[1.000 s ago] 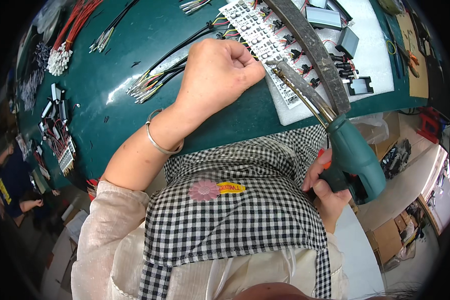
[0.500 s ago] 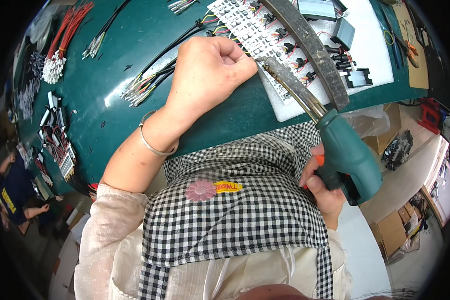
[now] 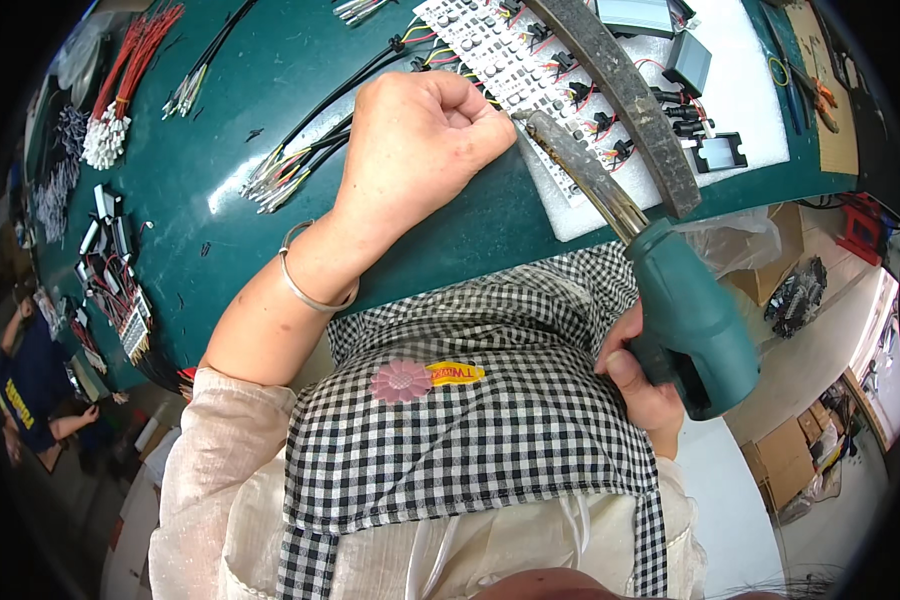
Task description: The person uses a soldering iron to attach wires to a white circuit board. They repeatedly pick up individual wires, position them on the board, and apply the soldering iron to secure the connections. The process is performed one wire at a time on a green workbench.
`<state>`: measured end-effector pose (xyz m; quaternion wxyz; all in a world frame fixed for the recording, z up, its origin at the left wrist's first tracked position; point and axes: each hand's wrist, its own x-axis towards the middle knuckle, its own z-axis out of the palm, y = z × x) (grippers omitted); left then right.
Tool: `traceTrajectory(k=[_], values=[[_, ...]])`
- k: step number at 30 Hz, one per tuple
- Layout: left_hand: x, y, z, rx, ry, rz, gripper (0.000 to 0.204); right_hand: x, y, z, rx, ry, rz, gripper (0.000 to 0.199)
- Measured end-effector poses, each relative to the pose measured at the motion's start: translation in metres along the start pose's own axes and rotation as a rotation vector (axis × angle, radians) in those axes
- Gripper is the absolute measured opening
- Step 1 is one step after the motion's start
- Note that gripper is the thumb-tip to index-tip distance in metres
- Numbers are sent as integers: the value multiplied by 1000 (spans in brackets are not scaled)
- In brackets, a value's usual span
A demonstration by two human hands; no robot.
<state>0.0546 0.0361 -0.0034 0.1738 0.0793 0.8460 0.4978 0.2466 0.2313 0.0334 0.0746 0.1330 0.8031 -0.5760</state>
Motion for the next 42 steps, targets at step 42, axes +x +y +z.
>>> traceTrajectory(k=[42], values=[[-2,-2,1,-55,-49,-27,10,0,-21,3,512,189,28,67]])
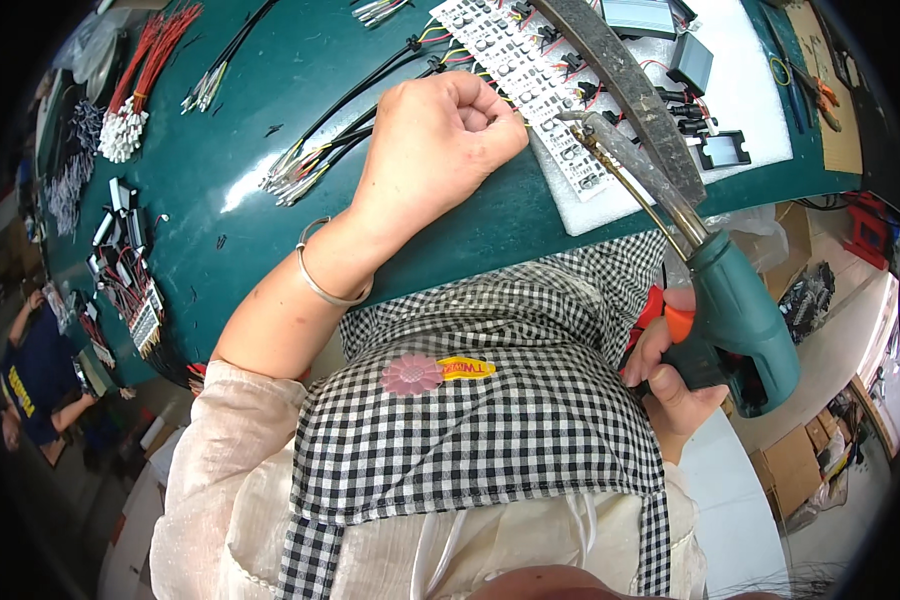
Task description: The person uses a soldering iron to attach wires to a white circuit board. They repeatedly pick up individual wires, position them on the board, and apply the soldering iron to secure the connections. The process is performed one wire at a time on a green workbench.
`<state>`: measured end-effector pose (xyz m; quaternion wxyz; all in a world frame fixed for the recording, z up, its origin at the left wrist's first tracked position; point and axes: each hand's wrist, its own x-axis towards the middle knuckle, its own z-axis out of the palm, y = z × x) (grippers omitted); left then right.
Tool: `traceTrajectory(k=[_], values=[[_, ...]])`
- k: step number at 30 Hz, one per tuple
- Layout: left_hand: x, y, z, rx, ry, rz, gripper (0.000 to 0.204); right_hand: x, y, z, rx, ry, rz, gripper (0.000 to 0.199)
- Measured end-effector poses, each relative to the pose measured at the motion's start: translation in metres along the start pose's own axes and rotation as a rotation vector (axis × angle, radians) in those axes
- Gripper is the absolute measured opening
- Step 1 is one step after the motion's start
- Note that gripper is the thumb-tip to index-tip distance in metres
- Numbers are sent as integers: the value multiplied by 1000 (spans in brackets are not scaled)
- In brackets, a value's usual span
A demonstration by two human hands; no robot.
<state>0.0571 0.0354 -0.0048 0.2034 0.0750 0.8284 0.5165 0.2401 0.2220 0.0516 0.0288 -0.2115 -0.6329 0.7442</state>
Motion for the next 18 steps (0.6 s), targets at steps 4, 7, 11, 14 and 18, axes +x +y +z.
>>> traceTrajectory(k=[4,7,11,14,18], values=[[-2,-3,3,33,39,49,12,-1,2,-3,-52,-26,0,65],[0,-4,2,43,22,49,13,-3,2,-2,-66,-24,7,63],[0,0,0,61,13,37,14,-2,4,0,-69,-22,9,61],[0,0,1,43,8,48,14,-4,5,1,-71,0,16,61],[-1,-3,3,23,27,73,14,-4,6,0,-100,-4,10,59]])
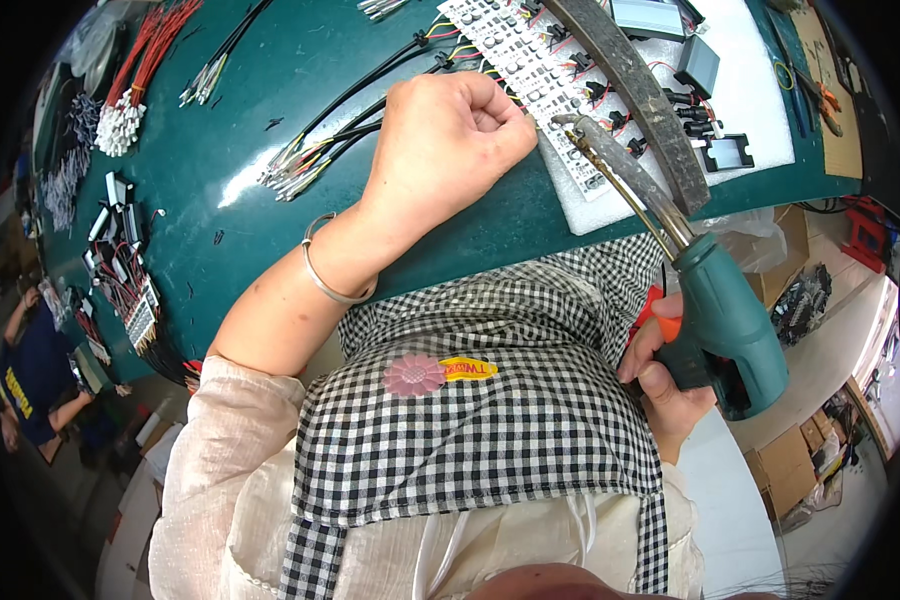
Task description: The person uses a soldering iron to attach wires to a white circuit board. They repeatedly pick up individual wires, position them on the board, and apply the soldering iron to secure the connections. The process is performed one wire at a time on a green workbench.
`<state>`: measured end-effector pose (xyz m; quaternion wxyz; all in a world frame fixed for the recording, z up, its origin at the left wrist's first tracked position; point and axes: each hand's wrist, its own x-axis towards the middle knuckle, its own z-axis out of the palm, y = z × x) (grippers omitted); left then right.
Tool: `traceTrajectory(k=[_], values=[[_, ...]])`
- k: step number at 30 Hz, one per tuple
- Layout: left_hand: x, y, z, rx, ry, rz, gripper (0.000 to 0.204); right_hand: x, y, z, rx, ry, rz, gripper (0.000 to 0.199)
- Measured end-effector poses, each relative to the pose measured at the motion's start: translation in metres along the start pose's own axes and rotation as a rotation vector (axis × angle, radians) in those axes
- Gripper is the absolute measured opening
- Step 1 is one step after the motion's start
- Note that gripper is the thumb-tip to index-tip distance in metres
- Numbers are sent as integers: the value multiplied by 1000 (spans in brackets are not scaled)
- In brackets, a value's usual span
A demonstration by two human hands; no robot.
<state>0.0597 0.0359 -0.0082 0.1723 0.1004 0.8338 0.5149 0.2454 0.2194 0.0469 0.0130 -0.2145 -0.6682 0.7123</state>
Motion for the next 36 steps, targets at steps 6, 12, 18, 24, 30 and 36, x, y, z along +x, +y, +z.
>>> traceTrajectory(k=[6,12,18,24,30,36], values=[[0,0,0,15,3,17,14,-1,11,-7,-125,-49,-6,53],[1,-1,0,-2,1,16,14,-1,8,-6,-294,-90,-6,45],[2,-1,0,24,2,25,13,0,10,-5,-298,-95,-43,41],[1,0,1,23,15,19,12,3,5,-5,-134,-55,-52,47],[1,2,0,25,18,13,13,10,-10,-7,133,-47,-91,65],[1,1,0,60,8,16,14,3,-4,-9,59,-25,-58,67]])
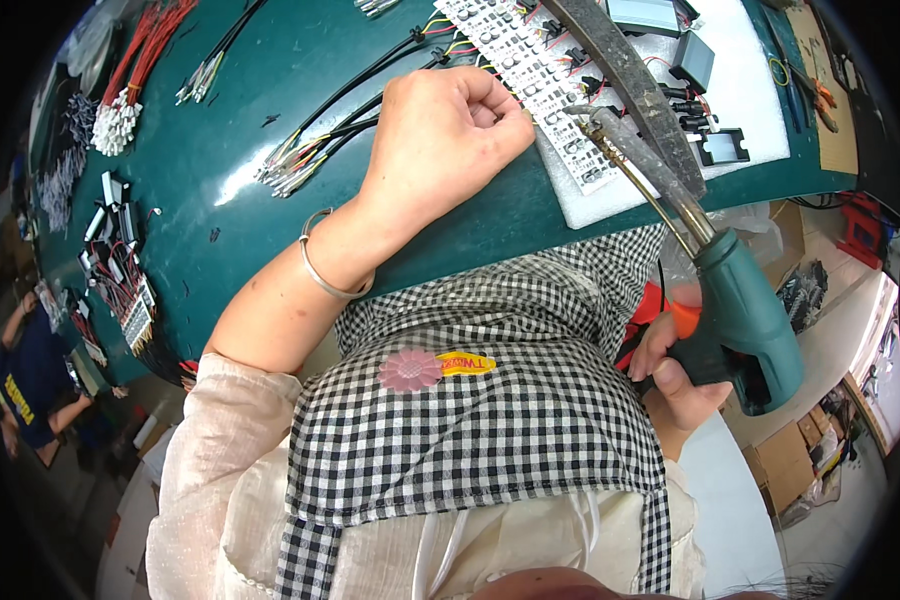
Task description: The person uses a soldering iron to attach wires to a white circuit board. They repeatedly pick up individual wires, position them on the board, and apply the soldering iron to secure the connections. The process is performed one wire at a time on a green workbench.
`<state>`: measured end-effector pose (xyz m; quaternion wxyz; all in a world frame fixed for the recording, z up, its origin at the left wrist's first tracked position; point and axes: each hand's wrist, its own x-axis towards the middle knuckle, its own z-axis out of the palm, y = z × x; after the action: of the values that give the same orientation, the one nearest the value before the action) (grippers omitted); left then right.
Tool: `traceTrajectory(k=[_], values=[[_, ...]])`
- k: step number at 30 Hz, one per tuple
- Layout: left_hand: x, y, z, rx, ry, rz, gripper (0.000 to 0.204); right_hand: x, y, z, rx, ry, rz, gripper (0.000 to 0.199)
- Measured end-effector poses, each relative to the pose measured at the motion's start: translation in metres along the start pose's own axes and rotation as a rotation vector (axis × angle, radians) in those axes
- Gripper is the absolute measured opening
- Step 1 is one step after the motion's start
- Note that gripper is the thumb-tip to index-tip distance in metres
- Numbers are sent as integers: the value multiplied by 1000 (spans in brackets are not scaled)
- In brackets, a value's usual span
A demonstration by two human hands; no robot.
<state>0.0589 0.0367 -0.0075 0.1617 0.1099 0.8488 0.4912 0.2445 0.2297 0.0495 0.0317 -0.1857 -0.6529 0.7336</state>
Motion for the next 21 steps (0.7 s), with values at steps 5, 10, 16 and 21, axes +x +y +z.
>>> traceTrajectory(k=[5,10,16,21], values=[[1,2,-4,-6,-67,-36,14,-2,0,0,5,16,32,68],[-3,3,0,-29,-40,-48,14,-5,4,-5,-103,-27,8,63],[-6,3,3,-42,-12,-51,14,-9,12,-4,-178,-15,-14,58],[-5,2,5,-42,-19,-36,13,-15,21,-9,-282,-8,-9,53]])
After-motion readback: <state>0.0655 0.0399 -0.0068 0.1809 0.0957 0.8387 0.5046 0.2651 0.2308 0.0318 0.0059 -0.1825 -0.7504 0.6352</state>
